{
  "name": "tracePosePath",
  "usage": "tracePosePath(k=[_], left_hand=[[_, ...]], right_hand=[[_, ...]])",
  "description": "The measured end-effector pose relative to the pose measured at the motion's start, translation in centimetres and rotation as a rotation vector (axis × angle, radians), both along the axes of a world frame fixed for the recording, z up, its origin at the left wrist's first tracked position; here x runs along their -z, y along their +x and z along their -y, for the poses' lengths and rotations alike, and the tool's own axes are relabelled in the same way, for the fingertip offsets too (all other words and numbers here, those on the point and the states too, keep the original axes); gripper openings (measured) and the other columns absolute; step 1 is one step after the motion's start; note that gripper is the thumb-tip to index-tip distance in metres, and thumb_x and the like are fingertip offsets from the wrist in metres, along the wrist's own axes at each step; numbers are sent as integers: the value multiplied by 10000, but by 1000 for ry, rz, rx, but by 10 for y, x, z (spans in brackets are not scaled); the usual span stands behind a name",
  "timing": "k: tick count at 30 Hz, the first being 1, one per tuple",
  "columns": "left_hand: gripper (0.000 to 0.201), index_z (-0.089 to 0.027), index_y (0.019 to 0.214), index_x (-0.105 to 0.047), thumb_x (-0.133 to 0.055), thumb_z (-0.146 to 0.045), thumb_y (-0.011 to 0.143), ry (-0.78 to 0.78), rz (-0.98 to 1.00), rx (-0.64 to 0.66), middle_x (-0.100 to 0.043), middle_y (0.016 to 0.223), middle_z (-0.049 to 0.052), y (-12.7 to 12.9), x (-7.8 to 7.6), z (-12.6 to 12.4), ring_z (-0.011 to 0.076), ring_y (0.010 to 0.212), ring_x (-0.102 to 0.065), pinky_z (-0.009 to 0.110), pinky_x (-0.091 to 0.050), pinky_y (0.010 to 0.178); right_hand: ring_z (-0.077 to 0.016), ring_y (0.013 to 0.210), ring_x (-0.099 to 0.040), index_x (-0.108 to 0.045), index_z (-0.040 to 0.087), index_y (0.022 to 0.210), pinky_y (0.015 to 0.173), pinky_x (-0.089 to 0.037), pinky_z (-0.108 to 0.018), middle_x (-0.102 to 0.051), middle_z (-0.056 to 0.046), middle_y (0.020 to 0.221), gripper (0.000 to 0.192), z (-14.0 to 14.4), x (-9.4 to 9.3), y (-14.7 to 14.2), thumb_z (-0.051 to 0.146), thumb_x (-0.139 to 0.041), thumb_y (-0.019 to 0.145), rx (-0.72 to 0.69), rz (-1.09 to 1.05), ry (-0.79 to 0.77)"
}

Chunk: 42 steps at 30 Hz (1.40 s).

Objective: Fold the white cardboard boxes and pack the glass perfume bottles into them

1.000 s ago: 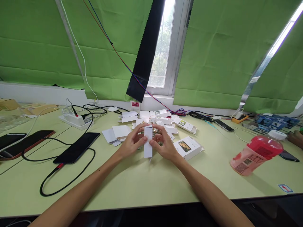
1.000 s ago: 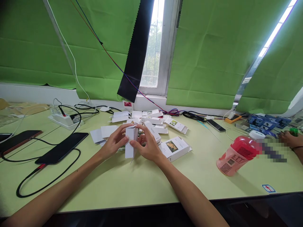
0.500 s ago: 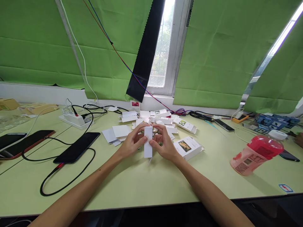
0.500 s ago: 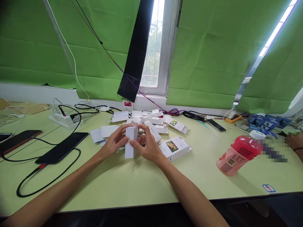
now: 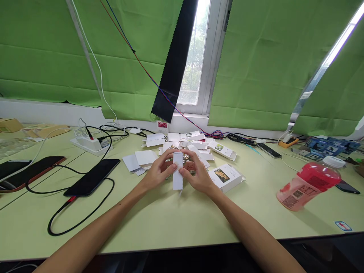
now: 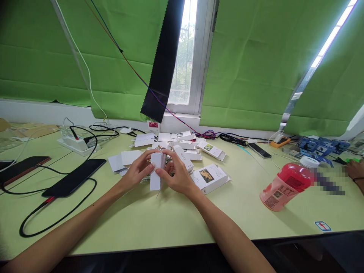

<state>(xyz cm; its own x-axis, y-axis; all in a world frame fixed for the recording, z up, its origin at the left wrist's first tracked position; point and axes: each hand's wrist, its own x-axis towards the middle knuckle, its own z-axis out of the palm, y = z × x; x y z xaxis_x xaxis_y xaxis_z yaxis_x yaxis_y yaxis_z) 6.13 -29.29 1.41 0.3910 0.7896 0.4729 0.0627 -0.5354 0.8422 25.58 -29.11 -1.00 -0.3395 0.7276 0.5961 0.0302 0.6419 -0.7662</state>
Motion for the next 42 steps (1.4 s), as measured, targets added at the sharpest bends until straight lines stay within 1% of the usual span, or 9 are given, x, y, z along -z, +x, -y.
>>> tracePosePath(k=[5,8,12,17,26,30,34,39,42], left_hand=[[498,-246,1337,-568,-637,-560,957,7,6,-3,-679,1220,110,1,1,-1,240,1005,-706,334,-587,836],[503,-245,1346,-561,-619,-568,965,-1,8,-3,-685,1216,111,1,2,-2,241,997,-707,338,-591,830],[497,-245,1359,-574,-628,-545,967,1,14,4,-681,1269,119,0,5,-3,256,1051,-702,343,-592,844],[483,-263,1394,-555,-619,-513,986,-20,-2,24,-664,1320,114,0,10,-6,250,1076,-706,331,-592,850],[498,-245,1398,-551,-619,-515,986,-30,-44,-9,-679,1243,111,0,10,-5,249,1053,-705,342,-590,864],[503,-245,1388,-542,-621,-529,980,-47,-47,-15,-673,1249,116,1,10,-4,246,1029,-711,342,-592,858],[517,-246,1387,-530,-620,-546,976,-66,-48,-13,-669,1257,117,1,9,-3,245,1017,-719,341,-592,857],[517,-249,1384,-531,-618,-555,977,-77,-59,-20,-660,1268,114,1,9,-3,244,1007,-724,338,-591,849],[507,-254,1386,-527,-609,-550,984,-82,-57,-17,-646,1270,112,1,9,-3,246,1013,-725,345,-595,856]], right_hand=[[-99,679,-588,-463,275,1390,661,-541,-294,-639,-54,1200,500,-1,0,0,401,-657,947,11,10,11],[-107,681,-590,-460,271,1401,664,-546,-295,-656,-52,1159,502,-1,-1,0,421,-643,959,23,29,2],[-126,697,-614,-473,259,1399,665,-551,-306,-664,-57,1119,480,-1,-1,0,435,-619,978,35,44,-27],[-153,745,-645,-487,259,1405,624,-537,-292,-652,-55,1068,437,0,-1,0,450,-559,1019,18,49,-63],[-121,714,-625,-498,259,1400,588,-494,-261,-646,-80,1265,399,2,-6,-1,431,-512,1041,1,58,-93],[-113,698,-611,-504,264,1395,582,-480,-260,-632,-84,1322,393,3,-6,-1,437,-503,1043,6,61,-90],[-109,684,-590,-507,266,1394,574,-470,-260,-631,-83,1313,401,3,-6,-1,461,-503,1044,8,60,-90],[-109,655,-552,-503,270,1406,576,-463,-264,-648,-71,1220,406,2,-6,-1,469,-496,1052,-1,57,-84],[-105,648,-546,-502,268,1408,584,-471,-261,-648,-66,1202,404,2,-6,-1,458,-495,1052,2,65,-87]])
